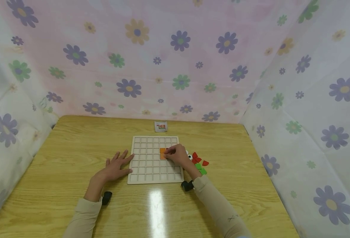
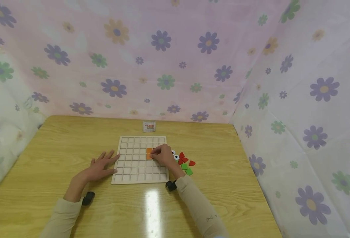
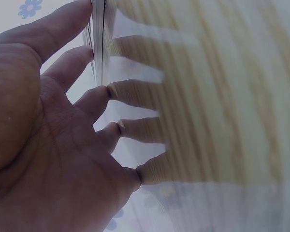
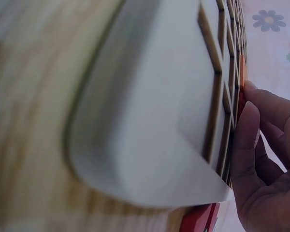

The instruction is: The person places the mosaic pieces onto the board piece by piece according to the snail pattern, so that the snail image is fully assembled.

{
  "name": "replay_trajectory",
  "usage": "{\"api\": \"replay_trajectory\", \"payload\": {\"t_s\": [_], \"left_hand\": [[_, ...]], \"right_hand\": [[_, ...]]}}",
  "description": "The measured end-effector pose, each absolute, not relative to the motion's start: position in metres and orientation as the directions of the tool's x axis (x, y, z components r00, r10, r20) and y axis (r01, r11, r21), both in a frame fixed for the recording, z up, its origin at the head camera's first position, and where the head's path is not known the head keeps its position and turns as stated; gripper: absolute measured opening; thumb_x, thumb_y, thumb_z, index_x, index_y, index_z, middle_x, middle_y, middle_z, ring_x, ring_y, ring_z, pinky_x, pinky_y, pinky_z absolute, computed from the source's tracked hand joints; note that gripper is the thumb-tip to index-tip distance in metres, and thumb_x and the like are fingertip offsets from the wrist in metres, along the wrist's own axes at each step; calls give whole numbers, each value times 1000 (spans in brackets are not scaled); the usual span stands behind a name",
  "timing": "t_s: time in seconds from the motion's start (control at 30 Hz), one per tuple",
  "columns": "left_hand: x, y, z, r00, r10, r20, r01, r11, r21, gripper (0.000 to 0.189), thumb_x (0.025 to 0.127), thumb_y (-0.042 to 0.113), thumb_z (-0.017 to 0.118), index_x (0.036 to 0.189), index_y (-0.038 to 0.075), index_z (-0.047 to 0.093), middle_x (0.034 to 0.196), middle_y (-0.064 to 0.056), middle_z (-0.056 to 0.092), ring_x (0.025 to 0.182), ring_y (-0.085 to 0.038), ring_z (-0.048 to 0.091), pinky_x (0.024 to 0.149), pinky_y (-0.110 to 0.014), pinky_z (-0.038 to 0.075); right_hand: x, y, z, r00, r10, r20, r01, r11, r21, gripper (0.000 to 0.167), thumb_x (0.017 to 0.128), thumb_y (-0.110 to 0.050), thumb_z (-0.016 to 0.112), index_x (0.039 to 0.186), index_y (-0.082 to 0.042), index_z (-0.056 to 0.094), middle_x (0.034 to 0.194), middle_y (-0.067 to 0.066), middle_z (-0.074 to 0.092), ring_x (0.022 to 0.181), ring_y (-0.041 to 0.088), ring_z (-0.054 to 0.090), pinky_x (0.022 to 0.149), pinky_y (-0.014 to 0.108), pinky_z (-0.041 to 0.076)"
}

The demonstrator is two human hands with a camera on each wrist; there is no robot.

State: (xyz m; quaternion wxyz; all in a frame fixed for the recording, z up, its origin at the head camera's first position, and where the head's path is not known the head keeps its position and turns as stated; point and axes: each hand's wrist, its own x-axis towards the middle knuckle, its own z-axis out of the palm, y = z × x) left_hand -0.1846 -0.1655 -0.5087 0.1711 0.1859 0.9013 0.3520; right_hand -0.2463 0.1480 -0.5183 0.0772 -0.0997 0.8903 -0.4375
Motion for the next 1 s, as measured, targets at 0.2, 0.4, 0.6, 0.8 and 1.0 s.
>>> {"api": "replay_trajectory", "payload": {"t_s": [0.2, 0.4, 0.6, 0.8, 1.0], "left_hand": [[-185, -165, -510, -874, 457, -169, 221, 680, 699, 68, 101, 27, 64, 157, 3, 35, 166, -30, 12, 149, -59, -2, 107, -83, -3], [-185, -166, -510, -873, 458, -165, 228, 684, 693, 68, 101, 27, 64, 157, 3, 35, 166, -30, 12, 149, -59, -1, 107, -83, -2], [-185, -166, -510, -871, 458, -175, 223, 687, 692, 68, 101, 28, 64, 158, 4, 35, 166, -30, 12, 150, -58, -1, 107, -83, -2], [-184, -166, -509, -873, 459, -168, 230, 690, 686, 68, 100, 28, 65, 157, 4, 37, 165, -30, 14, 150, -59, 1, 107, -83, -1], [-184, -165, -508, -873, 460, -162, 236, 688, 686, 68, 100, 28, 65, 157, 3, 37, 165, -31, 14, 149, -59, 1, 106, -84, -1]], "right_hand": [[-245, 147, -517, -968, -245, -49, -111, 601, -792, 7, 90, -14, 80, 91, -7, 81, 85, 5, 75, 72, 11, 63, 67, 27, 51], [-245, 147, -517, -961, -272, -39, -139, 604, -785, 7, 90, -12, 78, 92, -5, 80, 83, 6, 74, 72, 12, 64, 67, 27, 53], [-241, 147, -515, -955, -290, -54, -130, 580, -804, 9, 92, -10, 77, 98, -3, 77, 87, 9, 73, 72, 11, 63, 63, 24, 53], [-237, 162, -508, -968, -246, 41, -159, 481, -862, 16, 92, -11, 76, 104, 0, 77, 92, 10, 72, 74, 15, 64, 63, 27, 55], [-238, 200, -506, -985, -132, 111, -164, 518, -840, 21, 93, -5, 73, 111, 5, 74, 98, 16, 71, 81, 23, 65, 69, 29, 55]]}}
